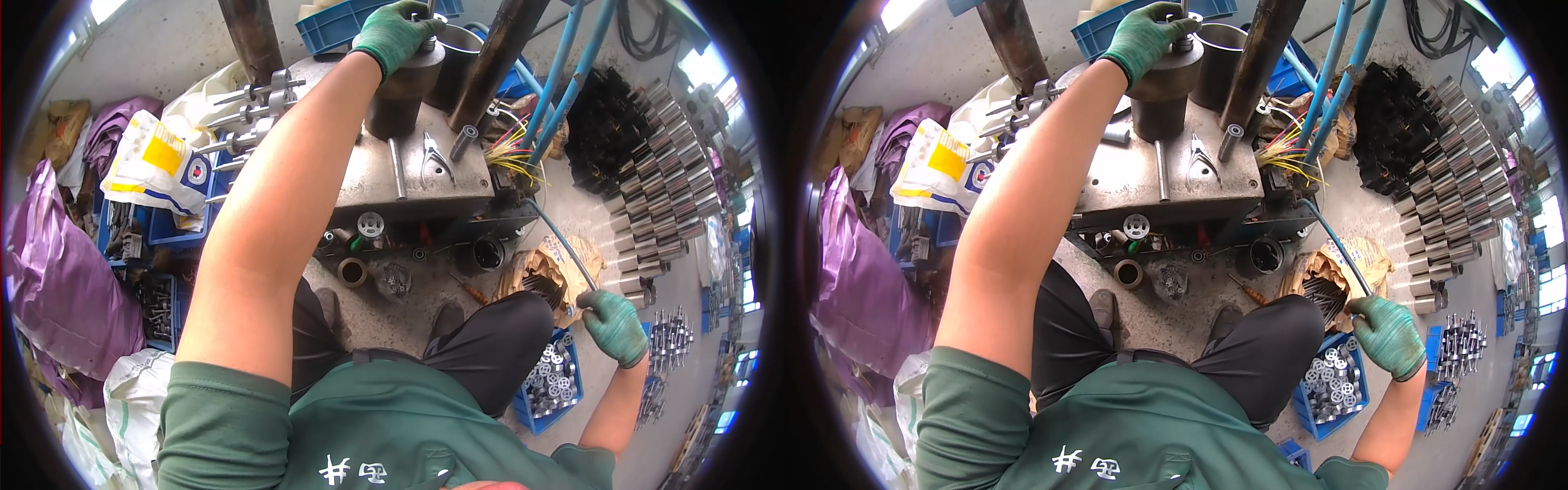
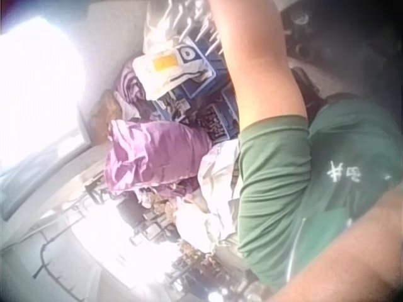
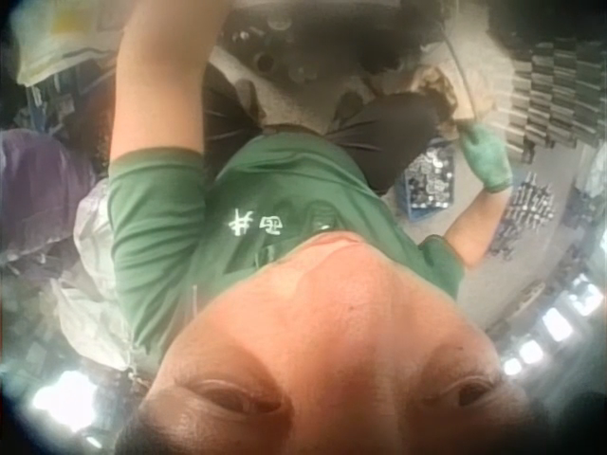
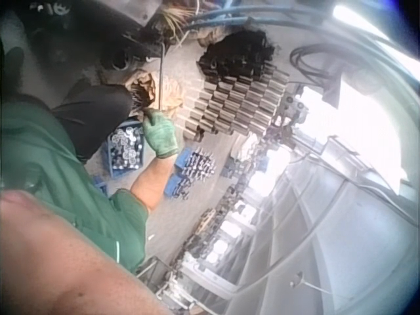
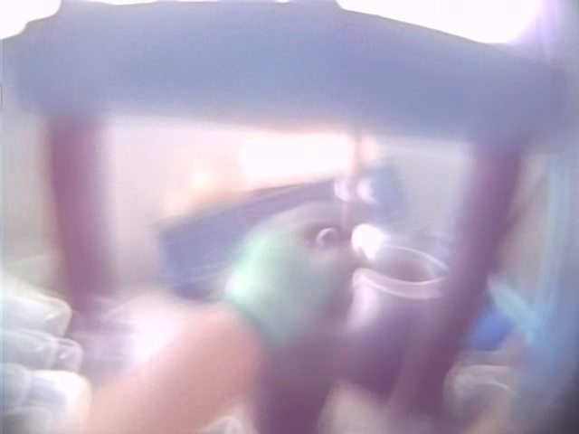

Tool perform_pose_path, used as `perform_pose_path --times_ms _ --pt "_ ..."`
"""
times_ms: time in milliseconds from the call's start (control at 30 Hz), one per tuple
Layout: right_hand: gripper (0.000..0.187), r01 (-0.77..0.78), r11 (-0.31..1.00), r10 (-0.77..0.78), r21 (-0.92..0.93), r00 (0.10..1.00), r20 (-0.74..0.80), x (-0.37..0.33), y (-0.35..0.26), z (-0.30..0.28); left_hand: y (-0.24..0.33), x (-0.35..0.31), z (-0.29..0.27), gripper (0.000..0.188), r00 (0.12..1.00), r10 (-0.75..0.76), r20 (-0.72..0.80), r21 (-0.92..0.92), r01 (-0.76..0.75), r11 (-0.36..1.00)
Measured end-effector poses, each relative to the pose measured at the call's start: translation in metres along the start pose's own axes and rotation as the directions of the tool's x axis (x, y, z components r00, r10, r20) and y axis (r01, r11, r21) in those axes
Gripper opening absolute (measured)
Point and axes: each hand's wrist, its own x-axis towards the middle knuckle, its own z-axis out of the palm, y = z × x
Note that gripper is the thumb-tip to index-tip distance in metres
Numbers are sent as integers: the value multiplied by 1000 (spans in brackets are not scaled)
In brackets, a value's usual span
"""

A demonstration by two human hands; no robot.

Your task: The person assembles metal components using a handheld tool and a mechanical press, inserting metal rods and rings into the machine and then placing the finished assemblies into a blue bin.

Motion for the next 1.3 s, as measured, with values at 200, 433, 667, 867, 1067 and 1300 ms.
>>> perform_pose_path --times_ms 200,433,667,867,1067,1300 --pt "26 -16 994 18 106 1000 -10 -1 3 0 0 -3 -4 34 1000 19 15 -19 -19 1000" --pt "26 -20 1000 19 21 997 79 0 3 0 9 -5 -5 35 994 -102 46 -63 105 993" --pt "26 29 999 -25 -29 993 111 0 6 2 -63 27 16 38 705 704 -87 591 -533 606" --pt "25 0 1000 0 11 999 -50 -2 1 2 -63 24 11 36 682 726 -91 560 -567 603" --pt "23 4 1000 -5 14 1000 27 4 -3 -2 -44 7 7 40 990 140 -23 173 -134 976" --pt "25 25 998 -20 -63 996 88 -1 6 5 -29 -35 -25 43 965 -210 154 -272 246 930"
